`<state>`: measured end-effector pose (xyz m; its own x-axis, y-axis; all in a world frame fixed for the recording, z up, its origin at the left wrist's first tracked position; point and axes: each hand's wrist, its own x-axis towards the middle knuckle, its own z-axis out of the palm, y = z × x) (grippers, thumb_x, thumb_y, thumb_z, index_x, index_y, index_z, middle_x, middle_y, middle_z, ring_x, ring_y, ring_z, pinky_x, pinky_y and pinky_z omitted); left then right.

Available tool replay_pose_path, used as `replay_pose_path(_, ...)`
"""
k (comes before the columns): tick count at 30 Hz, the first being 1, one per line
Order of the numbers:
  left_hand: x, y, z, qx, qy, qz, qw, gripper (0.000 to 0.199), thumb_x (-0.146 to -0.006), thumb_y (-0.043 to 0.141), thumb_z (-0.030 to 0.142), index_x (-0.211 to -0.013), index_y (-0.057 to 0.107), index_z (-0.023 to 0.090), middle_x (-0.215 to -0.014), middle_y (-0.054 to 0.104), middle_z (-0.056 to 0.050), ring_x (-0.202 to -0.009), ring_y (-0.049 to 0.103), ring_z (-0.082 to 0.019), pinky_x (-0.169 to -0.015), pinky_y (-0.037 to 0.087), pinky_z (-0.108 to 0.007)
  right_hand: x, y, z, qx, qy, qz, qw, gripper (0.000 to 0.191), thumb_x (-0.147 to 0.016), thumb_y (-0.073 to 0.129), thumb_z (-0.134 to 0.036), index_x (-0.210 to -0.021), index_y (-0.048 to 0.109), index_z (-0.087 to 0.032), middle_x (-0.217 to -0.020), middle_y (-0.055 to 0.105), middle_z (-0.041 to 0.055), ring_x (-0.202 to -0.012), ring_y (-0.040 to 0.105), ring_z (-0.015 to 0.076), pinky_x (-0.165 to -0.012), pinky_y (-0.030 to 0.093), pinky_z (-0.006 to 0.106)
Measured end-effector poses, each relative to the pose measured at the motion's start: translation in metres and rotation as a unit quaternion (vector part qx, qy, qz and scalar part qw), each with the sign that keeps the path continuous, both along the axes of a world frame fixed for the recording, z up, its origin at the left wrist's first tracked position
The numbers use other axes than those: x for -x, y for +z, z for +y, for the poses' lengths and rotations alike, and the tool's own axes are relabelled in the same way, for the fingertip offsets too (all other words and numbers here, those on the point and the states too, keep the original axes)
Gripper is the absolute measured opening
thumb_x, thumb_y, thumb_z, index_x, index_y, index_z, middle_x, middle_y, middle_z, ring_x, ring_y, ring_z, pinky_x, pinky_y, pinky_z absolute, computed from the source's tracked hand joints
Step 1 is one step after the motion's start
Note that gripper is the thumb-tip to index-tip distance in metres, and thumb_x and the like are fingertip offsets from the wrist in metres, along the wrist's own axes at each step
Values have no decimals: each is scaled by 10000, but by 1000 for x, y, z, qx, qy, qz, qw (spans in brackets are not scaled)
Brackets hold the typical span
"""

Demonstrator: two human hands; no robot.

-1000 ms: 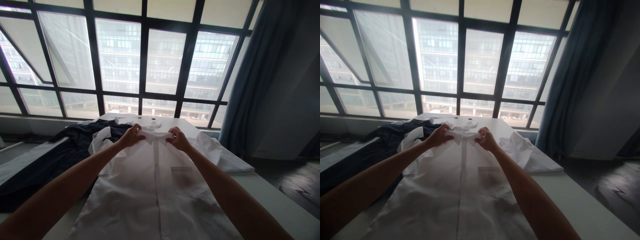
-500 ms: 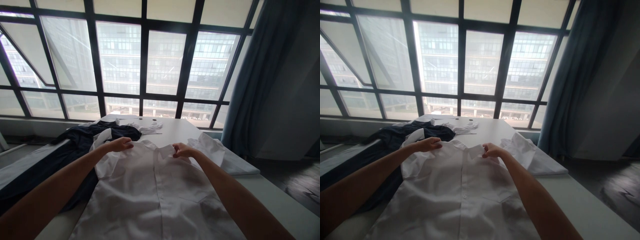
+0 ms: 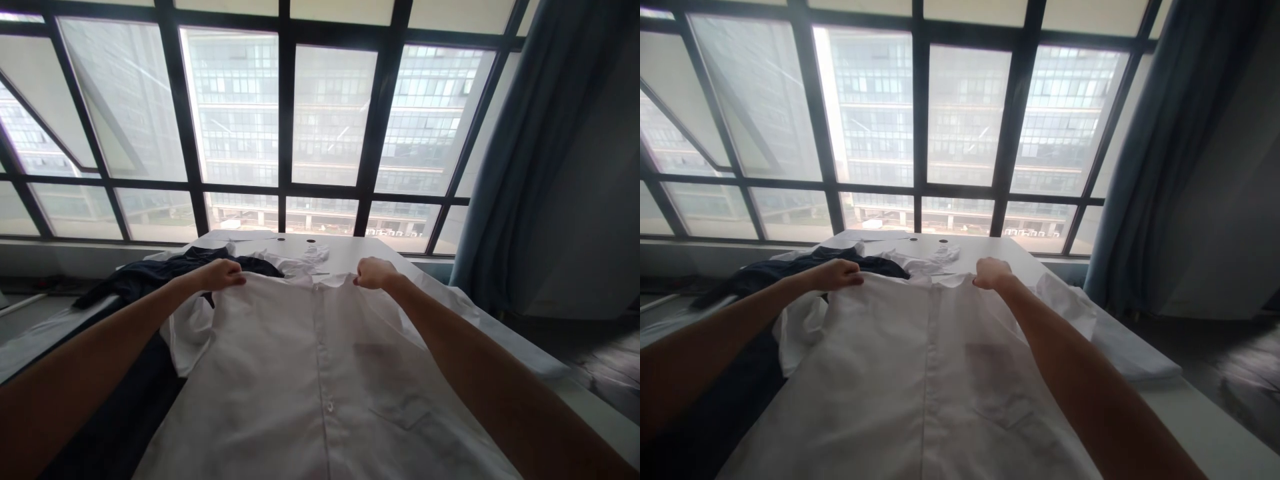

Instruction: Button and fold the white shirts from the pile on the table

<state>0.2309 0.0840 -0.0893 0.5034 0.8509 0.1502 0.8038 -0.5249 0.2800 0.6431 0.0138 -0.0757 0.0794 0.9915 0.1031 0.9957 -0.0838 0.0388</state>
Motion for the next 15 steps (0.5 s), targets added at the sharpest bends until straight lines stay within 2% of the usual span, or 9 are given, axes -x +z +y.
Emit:
replay_pose_path(2,-3,19,18,-91,48,35,994,461,-777,580,637,-799,688,189,-802,702,-74,-793,657,-256,-728,478,-303,9,10,16,-55,-20,15,998,328,-844,697,-406,-1011,747,-128,-1007,710,205,-961,680,336,-816,521,420)
replay_pose_path(5,-12,45,35,-207,159,51,964,459,-896,495,567,-1023,702,178,-967,719,-125,-952,662,-321,-840,474,-375,23,18,38,-151,-43,60,986,382,-945,552,-361,-1174,673,-81,-1057,684,244,-1039,658,354,-871,500,432)
replay_pose_path(8,-23,51,43,-249,256,35,933,474,-972,431,427,-1316,567,130,-1187,662,-194,-1103,607,-360,-931,443,-455,35,10,51,-159,-57,104,980,546,-960,494,-286,-1451,426,-58,-1186,647,256,-1101,638,339,-892,495,411)
replay_pose_path(10,-29,40,42,-221,280,39,933,572,-967,467,378,-1454,406,84,-1346,556,-252,-1221,525,-397,-984,405,-512,42,-6,49,-112,-52,103,987,672,-952,501,-297,-1535,266,-60,-1304,591,261,-1162,607,341,-925,485,422)
replay_pose_path(11,-31,31,39,-197,275,47,940,630,-959,491,377,-1484,345,61,-1402,499,-276,-1269,477,-413,-1010,378,-541,46,-17,44,-86,-42,93,991,697,-950,507,-321,-1543,246,-63,-1349,564,260,-1197,584,345,-955,471,437)
replay_pose_path(13,-31,7,31,-148,239,67,957,679,-953,513,395,-1490,315,31,-1471,416,-299,-1334,399,-423,-1057,306,-596,51,-42,29,-39,-3,62,997,678,-948,515,-376,-1521,310,-78,-1401,534,242,-1259,537,344,-1025,424,461)
replay_pose_path(15,-24,-18,20,-109,204,83,969,666,-943,526,409,-1469,350,40,-1516,365,-290,-1375,343,-412,-1087,235,-632,53,-69,7,-2,40,41,998,634,-944,520,-419,-1484,396,-112,-1457,497,211,-1321,482,332,-1095,353,478)
